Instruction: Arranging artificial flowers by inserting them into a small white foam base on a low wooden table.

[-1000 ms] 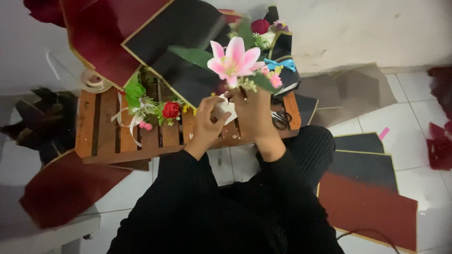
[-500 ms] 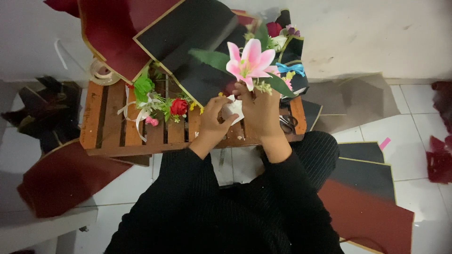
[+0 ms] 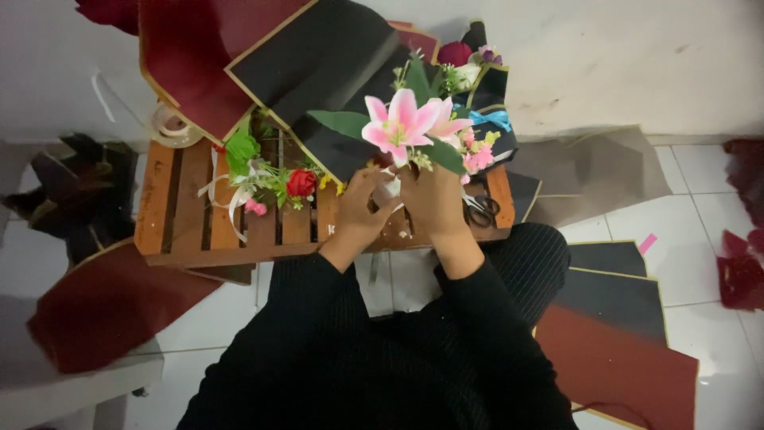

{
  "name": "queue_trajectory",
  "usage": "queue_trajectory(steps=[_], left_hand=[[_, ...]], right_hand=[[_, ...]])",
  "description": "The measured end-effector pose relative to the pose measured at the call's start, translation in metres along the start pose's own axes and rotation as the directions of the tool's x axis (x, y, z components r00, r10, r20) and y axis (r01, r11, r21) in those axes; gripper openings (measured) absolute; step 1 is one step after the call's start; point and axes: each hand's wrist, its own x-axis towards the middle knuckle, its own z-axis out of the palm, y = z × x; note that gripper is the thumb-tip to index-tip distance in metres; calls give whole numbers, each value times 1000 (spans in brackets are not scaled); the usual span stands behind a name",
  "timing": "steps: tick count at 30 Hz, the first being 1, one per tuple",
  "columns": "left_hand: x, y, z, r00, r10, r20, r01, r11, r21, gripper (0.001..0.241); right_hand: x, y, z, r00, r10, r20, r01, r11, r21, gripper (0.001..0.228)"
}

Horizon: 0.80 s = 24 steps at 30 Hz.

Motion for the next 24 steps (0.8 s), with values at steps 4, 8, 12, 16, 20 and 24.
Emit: queue_trajectory(steps=[4,8,12,16,20,24], left_hand=[[3,-4,1,995,92,-36,-92,996,-13,35],[1,-7,5,998,57,-37,-58,998,-27,39],[2,-3,2,999,43,-30,-43,999,23,39],[2,-13,7,998,62,-32,-60,995,80,37],[19,5,68,837,281,-470,-191,954,230,54],[5,-26,105,477,495,-726,-149,860,488,80]], right_hand=[[-23,33,20,999,-31,19,33,994,-104,6],[-26,35,24,990,132,53,-130,991,-40,35],[-17,25,17,974,202,106,-203,979,7,14],[-24,28,15,979,176,101,-165,980,-111,24],[-45,21,28,977,199,79,-192,977,-90,32],[-99,47,78,986,163,-30,-161,984,80,38]])
